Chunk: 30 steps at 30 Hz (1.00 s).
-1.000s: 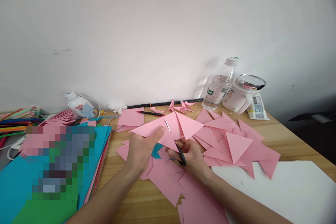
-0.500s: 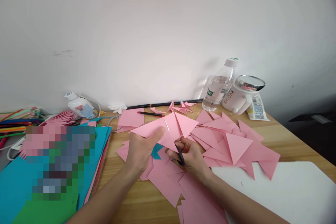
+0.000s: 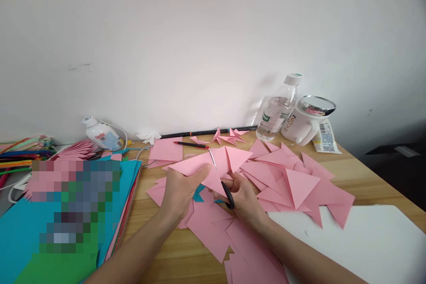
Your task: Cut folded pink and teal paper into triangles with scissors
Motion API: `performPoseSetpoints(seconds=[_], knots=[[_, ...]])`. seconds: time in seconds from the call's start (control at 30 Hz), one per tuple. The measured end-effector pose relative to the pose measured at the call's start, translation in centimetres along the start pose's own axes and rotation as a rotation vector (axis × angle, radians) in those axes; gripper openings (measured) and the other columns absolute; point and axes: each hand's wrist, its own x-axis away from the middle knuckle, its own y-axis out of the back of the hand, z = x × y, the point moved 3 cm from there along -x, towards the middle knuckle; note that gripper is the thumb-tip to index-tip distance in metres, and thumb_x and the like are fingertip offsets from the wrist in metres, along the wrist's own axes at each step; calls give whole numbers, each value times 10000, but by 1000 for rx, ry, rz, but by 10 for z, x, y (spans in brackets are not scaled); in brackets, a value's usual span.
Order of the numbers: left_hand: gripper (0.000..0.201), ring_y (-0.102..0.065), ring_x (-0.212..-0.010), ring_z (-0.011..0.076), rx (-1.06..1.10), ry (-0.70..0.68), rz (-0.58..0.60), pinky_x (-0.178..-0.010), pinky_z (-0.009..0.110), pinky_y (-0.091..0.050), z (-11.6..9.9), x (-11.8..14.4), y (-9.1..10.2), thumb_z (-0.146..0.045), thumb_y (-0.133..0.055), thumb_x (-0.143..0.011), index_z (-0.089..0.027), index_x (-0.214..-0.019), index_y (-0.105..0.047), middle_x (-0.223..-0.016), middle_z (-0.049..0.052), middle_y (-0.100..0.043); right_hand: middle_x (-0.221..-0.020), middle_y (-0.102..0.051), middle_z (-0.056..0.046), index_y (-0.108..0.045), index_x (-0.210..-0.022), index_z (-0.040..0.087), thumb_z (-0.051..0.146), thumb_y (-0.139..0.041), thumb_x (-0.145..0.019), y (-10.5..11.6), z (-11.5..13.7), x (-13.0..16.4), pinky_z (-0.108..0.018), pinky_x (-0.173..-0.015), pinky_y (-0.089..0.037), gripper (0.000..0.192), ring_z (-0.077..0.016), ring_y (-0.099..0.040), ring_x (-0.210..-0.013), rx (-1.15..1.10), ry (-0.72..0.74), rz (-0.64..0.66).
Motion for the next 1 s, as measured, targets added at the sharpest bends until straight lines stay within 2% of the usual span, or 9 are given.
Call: performPoseSetpoints(seconds=[0.13,0.37,0.53,0.6,0.67,0.73,0.77,0.9,1.0], knots=[[169,-557,-610,143,-44,5,-25,-545,241,-448,0,-1,2,-268,-688,-608,-128,-696,-651,-670,17,-649,-509,-514,92,-263,-631,222,205,-803,-418,0,0,0,-158,-347,-184,580,-27,-296,-375,-5,-10,-5],[163,-525,-589,127,-113,2,-45,-532,225,-429,-4,0,3,-275,-683,-611,-127,-666,-645,-641,10,-621,-494,-500,94,-299,-632,210,182,-801,-425,1,-3,-2,-159,-373,-206,543,-36,-332,-396,-43,4,-1],[144,-531,-568,128,-82,-5,-28,-522,227,-438,-6,0,1,-258,-682,-605,-126,-604,-626,-616,13,-623,-455,-499,79,-319,-576,201,200,-795,-417,0,-1,-1,-171,-377,-225,502,-44,-352,-381,-10,-26,-18],[140,-539,-559,127,-55,3,-16,-510,224,-446,-5,0,1,-251,-679,-608,-131,-597,-609,-615,14,-629,-464,-528,67,-411,-627,181,209,-783,-443,1,0,-2,-181,-392,-275,416,-57,-390,-388,10,-49,-29],[153,-534,-510,121,-45,16,-10,-466,221,-444,-4,-1,2,-252,-675,-617,-132,-586,-585,-584,11,-623,-487,-558,66,-488,-783,166,199,-773,-461,2,-1,-3,-196,-425,-338,431,-71,-436,-399,10,-64,-31],[178,-518,-428,117,-63,30,33,-400,221,-420,-4,-2,4,-269,-656,-643,-127,-577,-571,-526,10,-603,-512,-576,61,-510,-896,156,196,-750,-502,2,-2,-5,-207,-457,-380,463,-76,-472,-409,28,-82,15],[201,-512,-391,118,-80,43,81,-373,222,-405,-3,-2,4,-283,-641,-661,-123,-567,-564,-499,14,-595,-518,-579,56,-527,-894,151,204,-730,-535,1,-3,-5,-208,-464,-388,416,-76,-483,-412,51,-86,58],[288,-517,-326,142,-129,175,284,-336,243,-402,2,0,-5,-367,-613,-688,-119,-556,-548,-445,41,-590,-501,-561,44,-567,-693,162,260,-646,-637,-6,-2,-2,-216,-445,-406,138,-90,-508,-418,174,-55,252],[302,-504,-297,140,-181,285,370,-300,231,-379,8,1,-17,-402,-633,-658,-127,-571,-545,-414,38,-581,-500,-563,25,-534,-601,172,315,-588,-693,-10,0,2,-233,-426,-424,179,-112,-537,-424,194,11,366]])
